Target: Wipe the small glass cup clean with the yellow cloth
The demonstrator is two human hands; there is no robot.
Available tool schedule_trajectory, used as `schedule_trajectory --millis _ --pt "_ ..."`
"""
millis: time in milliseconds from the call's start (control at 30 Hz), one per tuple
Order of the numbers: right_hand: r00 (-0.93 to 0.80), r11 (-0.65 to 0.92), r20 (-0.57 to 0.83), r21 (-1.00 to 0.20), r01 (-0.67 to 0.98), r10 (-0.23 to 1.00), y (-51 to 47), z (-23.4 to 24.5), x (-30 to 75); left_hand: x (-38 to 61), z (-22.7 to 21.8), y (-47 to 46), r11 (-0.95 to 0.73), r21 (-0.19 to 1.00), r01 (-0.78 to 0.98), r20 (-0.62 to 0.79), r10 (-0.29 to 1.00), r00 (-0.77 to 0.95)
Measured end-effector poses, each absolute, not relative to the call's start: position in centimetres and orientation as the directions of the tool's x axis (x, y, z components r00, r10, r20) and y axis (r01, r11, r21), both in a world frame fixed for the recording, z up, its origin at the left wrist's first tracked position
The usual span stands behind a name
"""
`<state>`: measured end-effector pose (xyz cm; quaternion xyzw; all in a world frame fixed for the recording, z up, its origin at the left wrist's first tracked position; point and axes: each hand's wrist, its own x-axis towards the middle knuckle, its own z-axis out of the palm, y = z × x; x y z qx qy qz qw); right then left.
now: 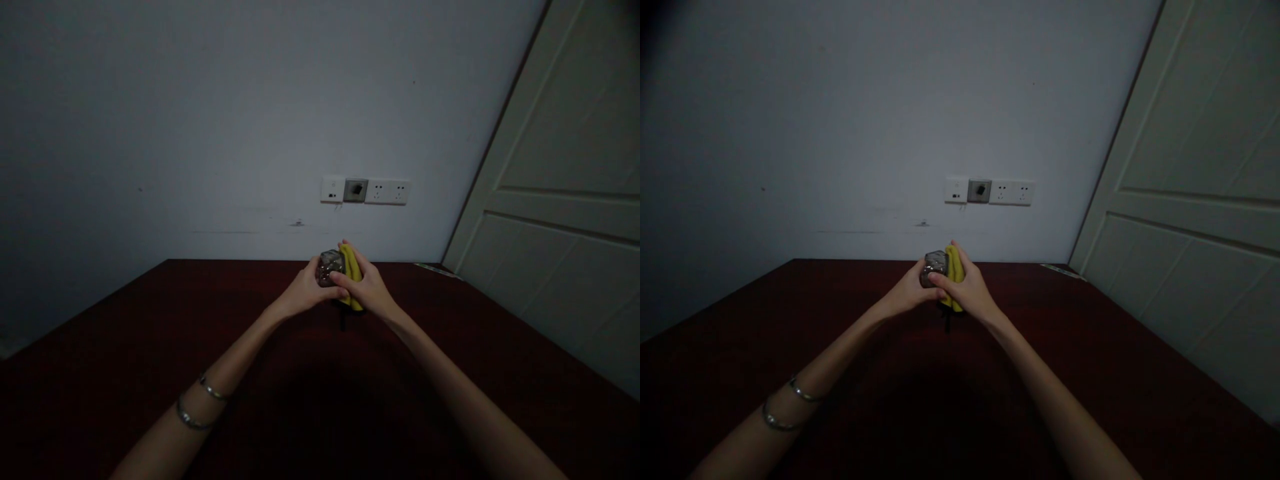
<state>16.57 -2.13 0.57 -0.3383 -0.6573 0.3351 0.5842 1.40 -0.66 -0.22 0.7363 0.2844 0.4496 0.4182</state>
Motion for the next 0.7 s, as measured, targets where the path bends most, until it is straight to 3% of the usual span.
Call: schedule_trajectory --millis 167,233,367,467,533,600,700 --pt "-0.087 0.566 0.561 -0.823 0.051 0.823 -1.7 0.4 16.8 1.4 0.3 -1.3 -0.572 0.798 0.187 0.476 0.79 0.386" --pt "-0.074 0.634 0.63 -0.77 0.073 0.773 -1.8 0.4 16.9 1.5 0.6 -1.7 -0.593 0.769 0.241 0.488 0.787 0.379" --pt "-0.201 0.855 0.84 -0.45 0.258 0.503 -2.6 0.5 17.1 1.5 0.4 -1.7 -0.604 0.746 0.281 0.485 0.782 0.392" --pt "-0.372 0.917 0.866 -0.206 0.342 0.333 -3.1 0.6 17.4 1.5 -0.1 -1.3 -0.615 0.742 0.266 0.495 0.771 0.401" --pt "-0.422 0.932 0.866 -0.121 0.342 0.268 -3.1 0.5 17.5 1.6 -0.3 -1.2 -0.635 0.732 0.248 0.51 0.752 0.417" --pt "-0.382 0.933 0.885 -0.139 0.332 0.268 -3.1 0.6 17.4 1.7 -0.2 -1.4 -0.661 0.711 0.24 0.53 0.728 0.435" --pt "-0.208 0.9 0.897 -0.323 0.293 0.389 -3.1 1.0 17.1 1.8 0.2 -2.0 -0.696 0.68 0.232 0.559 0.696 0.45"
